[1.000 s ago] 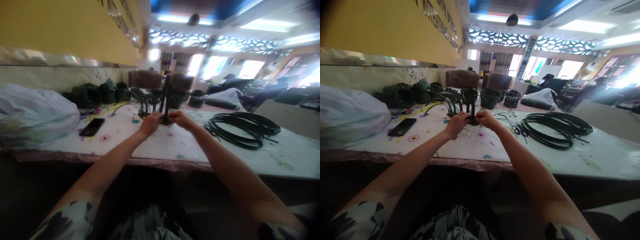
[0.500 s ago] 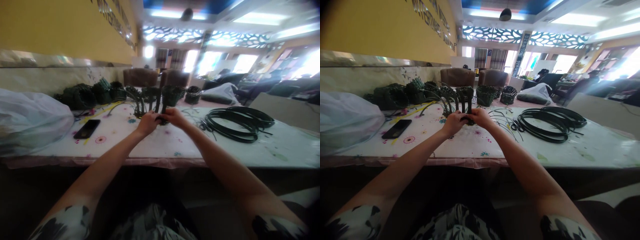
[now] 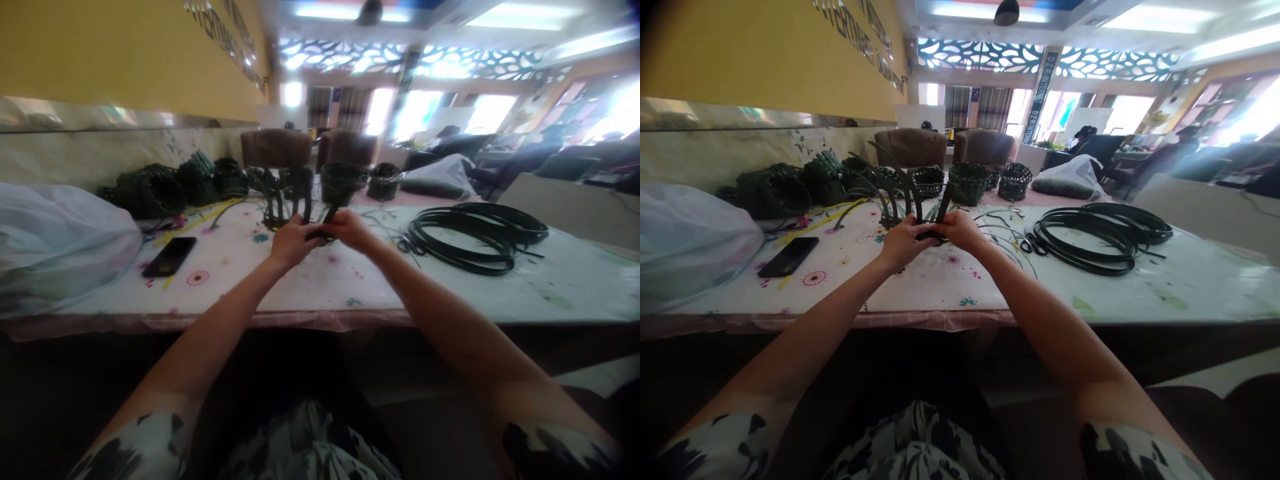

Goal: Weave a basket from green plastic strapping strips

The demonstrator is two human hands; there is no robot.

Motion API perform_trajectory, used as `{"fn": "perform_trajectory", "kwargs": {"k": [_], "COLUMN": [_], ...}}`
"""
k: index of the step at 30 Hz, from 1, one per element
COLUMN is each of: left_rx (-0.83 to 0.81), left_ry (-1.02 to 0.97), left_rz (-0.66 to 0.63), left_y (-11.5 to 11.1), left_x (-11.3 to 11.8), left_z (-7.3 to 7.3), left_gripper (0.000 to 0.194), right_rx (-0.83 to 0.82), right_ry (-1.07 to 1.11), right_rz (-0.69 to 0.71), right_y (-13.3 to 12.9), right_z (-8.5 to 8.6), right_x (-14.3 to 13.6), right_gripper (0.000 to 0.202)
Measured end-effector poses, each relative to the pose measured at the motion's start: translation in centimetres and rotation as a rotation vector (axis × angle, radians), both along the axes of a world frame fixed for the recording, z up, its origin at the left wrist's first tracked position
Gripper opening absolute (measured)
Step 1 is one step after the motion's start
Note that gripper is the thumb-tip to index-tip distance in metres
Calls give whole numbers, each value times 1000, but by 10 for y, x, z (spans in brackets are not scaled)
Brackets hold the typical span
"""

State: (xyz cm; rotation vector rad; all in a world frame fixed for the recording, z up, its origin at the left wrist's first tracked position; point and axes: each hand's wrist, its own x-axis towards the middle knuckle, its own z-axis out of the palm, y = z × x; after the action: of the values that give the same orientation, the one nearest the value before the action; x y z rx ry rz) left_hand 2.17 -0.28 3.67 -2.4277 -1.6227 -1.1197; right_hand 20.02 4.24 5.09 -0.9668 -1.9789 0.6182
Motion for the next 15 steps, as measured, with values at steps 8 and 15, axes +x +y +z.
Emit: {"fn": "perform_trajectory", "kwargs": {"k": [8, 15], "left_rx": [-60, -82], "left_ry": [-152, -143], "left_rz": [42, 26], "left_y": [-1, 0], "left_x": [-3, -9], "left_z": [-10, -17], "left_gripper": [18, 17], "right_rx": [1, 128], "right_ry": [-80, -244], "right_rz": [58, -26], "right_y": [-7, -14], "right_z": [-6, -15], "right_x": [-6, 0], "right_gripper": [14, 7]}}
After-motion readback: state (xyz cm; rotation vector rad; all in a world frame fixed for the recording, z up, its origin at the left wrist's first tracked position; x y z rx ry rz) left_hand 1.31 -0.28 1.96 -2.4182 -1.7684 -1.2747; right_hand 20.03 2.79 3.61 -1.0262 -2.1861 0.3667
